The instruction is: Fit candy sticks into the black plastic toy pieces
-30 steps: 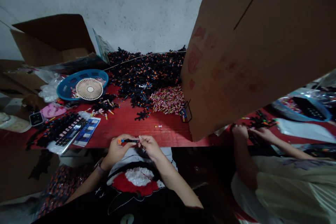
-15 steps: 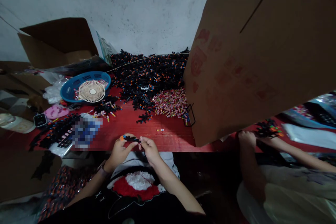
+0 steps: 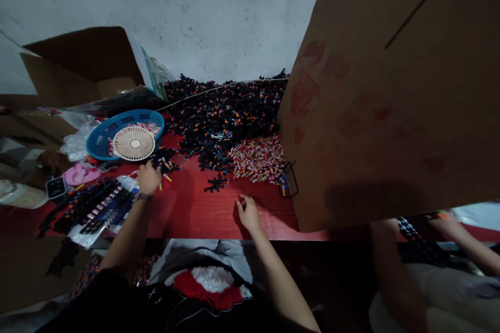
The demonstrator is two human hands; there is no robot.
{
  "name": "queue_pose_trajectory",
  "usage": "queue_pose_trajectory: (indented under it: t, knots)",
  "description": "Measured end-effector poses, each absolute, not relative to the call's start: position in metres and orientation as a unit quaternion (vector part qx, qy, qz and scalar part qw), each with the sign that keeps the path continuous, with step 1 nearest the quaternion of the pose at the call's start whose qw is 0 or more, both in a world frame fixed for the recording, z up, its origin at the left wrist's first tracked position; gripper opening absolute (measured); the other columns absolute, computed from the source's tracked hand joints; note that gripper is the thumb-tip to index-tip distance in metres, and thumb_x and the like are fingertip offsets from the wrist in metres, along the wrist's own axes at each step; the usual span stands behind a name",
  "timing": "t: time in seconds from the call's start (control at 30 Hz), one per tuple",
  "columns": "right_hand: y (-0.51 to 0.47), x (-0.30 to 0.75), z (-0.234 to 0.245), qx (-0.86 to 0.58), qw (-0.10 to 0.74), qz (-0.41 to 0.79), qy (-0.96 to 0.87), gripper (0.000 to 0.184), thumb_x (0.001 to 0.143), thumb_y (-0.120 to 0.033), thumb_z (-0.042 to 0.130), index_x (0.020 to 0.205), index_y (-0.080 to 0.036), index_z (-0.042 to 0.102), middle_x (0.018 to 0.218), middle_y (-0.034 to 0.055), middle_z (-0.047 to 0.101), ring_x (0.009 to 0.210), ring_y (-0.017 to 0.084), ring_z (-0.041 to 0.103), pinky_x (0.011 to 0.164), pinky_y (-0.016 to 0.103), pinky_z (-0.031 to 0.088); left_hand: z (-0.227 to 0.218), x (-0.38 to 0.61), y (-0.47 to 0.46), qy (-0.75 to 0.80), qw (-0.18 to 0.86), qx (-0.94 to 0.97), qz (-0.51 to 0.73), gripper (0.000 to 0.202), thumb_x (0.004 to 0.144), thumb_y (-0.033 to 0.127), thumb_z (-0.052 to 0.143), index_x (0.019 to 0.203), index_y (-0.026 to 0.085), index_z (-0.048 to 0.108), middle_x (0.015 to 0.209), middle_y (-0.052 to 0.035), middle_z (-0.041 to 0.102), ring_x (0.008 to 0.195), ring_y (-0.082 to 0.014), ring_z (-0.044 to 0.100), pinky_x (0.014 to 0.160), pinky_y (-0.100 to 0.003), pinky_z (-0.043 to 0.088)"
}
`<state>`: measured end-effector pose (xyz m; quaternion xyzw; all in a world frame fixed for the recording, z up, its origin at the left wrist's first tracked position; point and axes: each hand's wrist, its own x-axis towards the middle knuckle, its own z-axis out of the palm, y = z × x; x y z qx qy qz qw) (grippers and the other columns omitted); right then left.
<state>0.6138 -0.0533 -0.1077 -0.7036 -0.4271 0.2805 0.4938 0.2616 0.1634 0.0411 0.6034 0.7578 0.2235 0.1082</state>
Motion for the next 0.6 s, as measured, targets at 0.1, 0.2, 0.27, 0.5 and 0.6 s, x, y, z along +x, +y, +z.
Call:
queue_pose_trajectory:
  t: [0.1, 0.2, 0.27, 0.5, 0.6]
  knots:
    - [-0.056, 0.611, -0.118, -0.694, 0.522, 0.281, -0.407, 0.048, 0.092, -0.065, 0.066, 0.108, -0.02, 0.076, 0.089, 0.0079, 0.072, 0.085, 0.027, 0.066, 0.088, 0.044, 0.057, 0.023, 0.293, 0.155, 0.724, 0.049, 0.669, 0.162, 0.053, 0.104, 0.031, 0.058, 0.15, 0.004, 0.06, 0.145, -0.034, 0.062, 0.138, -0.0495, 0.058, 0.114, -0.065, 0.049]
    - [-0.059, 0.615, -0.124, -0.688, 0.555, 0.293, -0.364, 0.054, 0.093, -0.068, 0.063, 0.114, -0.02, 0.076, 0.092, 0.0088, 0.076, 0.085, 0.027, 0.069, 0.084, 0.042, 0.057, -0.014, 0.34, 0.122, 0.55, 0.143, 0.81, 0.143, 0.042, 0.106, 0.027, 0.059, 0.145, 0.015, 0.068, 0.137, -0.0216, 0.07, 0.132, -0.0371, 0.063, 0.12, -0.053, 0.049]
    - [-0.062, 0.621, -0.124, -0.694, 0.544, 0.296, -0.367, 0.055, 0.091, -0.069, 0.067, 0.113, -0.019, 0.077, 0.094, 0.0102, 0.077, 0.087, 0.027, 0.07, 0.085, 0.042, 0.057, -0.039, 0.369, 0.099, 0.484, 0.21, 0.837, 0.142, 0.045, 0.102, 0.021, 0.063, 0.146, 0.019, 0.07, 0.142, -0.0184, 0.07, 0.136, -0.0344, 0.062, 0.123, -0.05, 0.047]
    - [-0.074, 0.629, -0.106, -0.727, 0.402, 0.28, -0.482, 0.04, 0.089, -0.061, 0.076, 0.098, -0.022, 0.075, 0.091, 0.0086, 0.073, 0.085, 0.028, 0.067, 0.082, 0.039, 0.054, -0.068, 0.39, 0.061, 0.526, 0.324, 0.764, 0.186, 0.038, 0.092, 0.004, 0.064, 0.126, 0.015, 0.077, 0.123, -0.0212, 0.079, 0.125, -0.0347, 0.072, 0.117, -0.051, 0.052]
    - [-0.079, 0.619, -0.101, -0.737, 0.373, 0.258, -0.501, 0.031, 0.093, -0.055, 0.077, 0.092, -0.025, 0.07, 0.098, 0.0104, 0.073, 0.09, 0.029, 0.067, 0.085, 0.039, 0.054, -0.069, 0.373, 0.049, 0.55, 0.4, 0.702, 0.212, 0.025, 0.087, 0.013, 0.079, 0.112, 0.018, 0.078, 0.102, -0.0134, 0.081, 0.101, -0.0296, 0.078, 0.099, -0.043, 0.06]
